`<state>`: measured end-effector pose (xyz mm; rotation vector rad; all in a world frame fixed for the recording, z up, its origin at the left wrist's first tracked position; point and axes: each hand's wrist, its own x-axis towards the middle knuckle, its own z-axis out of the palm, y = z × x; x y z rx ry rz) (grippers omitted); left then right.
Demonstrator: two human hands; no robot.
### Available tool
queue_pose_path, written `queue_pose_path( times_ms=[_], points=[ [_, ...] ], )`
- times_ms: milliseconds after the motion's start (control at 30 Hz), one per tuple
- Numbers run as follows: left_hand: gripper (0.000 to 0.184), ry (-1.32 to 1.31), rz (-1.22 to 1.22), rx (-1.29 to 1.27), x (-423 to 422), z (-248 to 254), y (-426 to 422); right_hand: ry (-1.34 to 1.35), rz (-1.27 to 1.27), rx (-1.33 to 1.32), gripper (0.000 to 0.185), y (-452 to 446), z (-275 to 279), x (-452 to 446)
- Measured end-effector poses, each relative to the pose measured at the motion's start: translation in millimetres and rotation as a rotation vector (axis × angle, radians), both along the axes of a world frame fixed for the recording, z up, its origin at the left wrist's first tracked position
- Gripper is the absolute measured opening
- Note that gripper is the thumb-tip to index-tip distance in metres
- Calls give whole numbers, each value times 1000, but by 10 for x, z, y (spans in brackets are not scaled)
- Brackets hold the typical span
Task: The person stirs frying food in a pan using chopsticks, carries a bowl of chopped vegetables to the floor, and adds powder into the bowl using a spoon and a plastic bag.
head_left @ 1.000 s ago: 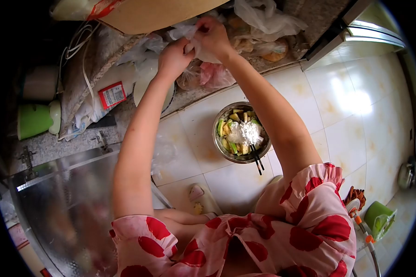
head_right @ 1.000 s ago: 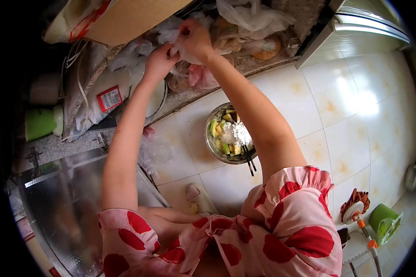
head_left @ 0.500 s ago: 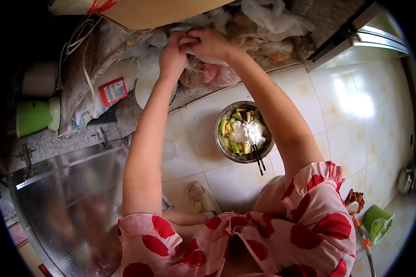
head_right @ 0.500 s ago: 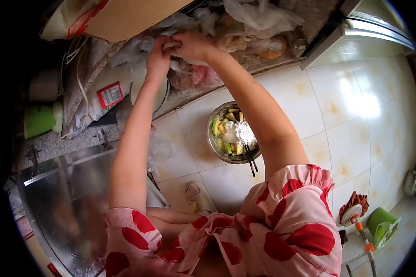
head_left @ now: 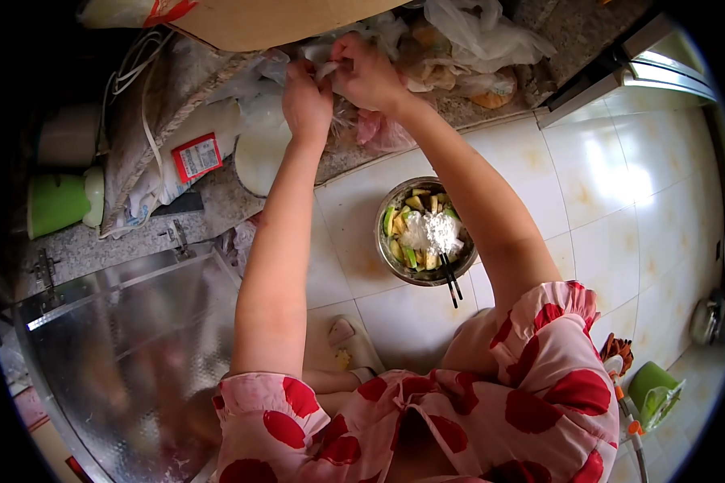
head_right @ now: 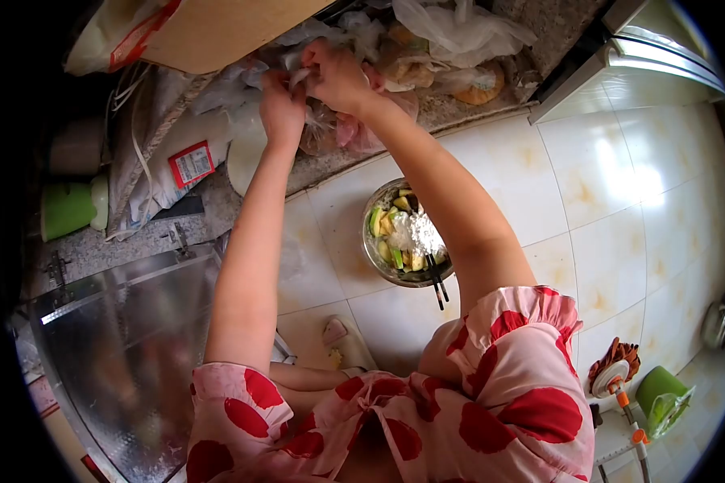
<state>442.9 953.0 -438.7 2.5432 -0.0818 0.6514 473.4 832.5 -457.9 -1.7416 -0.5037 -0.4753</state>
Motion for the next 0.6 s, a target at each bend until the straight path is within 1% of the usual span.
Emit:
queue_pose_path(
  times_ms=[67,100,133,167,200,233,267,300,333,367,400,433,467,500,567,600],
  points=[
    [29,-36,-28,27,29,-23,43,99,148,185,25,-9,-14,7],
    [30,-73,-56,54,41,-36,57,98,148,186,25,-47,-3,23],
    [30,-72,-57,55,62,-52,63,200,276,172,25,-112,7,48],
    [29,-119,-100,110,71,-32,42,303,402,155,26,-160,16,58],
    [29,-165,-143,166,70,-7,20,305,400,156,26,-161,-89,136],
    [29,-163,-143,166,76,16,-15,307,402,227,25,-148,-177,234],
    [30,-123,-181,77,98,22,-56,307,405,298,24,-146,-126,239],
    [30,-84,-220,-13,116,35,-85,307,404,298,24,-143,-99,198],
    [30,-84,-221,-12,120,61,-83,207,203,134,27,-134,-86,123],
    [28,145,-245,-478,132,69,-45,107,2,-31,31,-141,-5,21],
    [25,373,-263,-942,160,90,-24,102,0,-33,31,-171,44,-21],
    [25,369,-268,-943,185,99,-13,-77,-50,-82,27,-202,93,-57],
    [25,425,-196,-1030,198,72,19,-250,-97,-129,24,-214,89,-73],
    [24,482,-123,-1116,209,44,47,-248,-98,-131,24,-222,92,-68],
    [26,530,-183,-1175,224,34,72,-433,6,-163,15,-267,99,-46],
    [24,541,-208,-1190,214,49,59,-430,-1,-168,15,-289,100,-51]
  ],
)
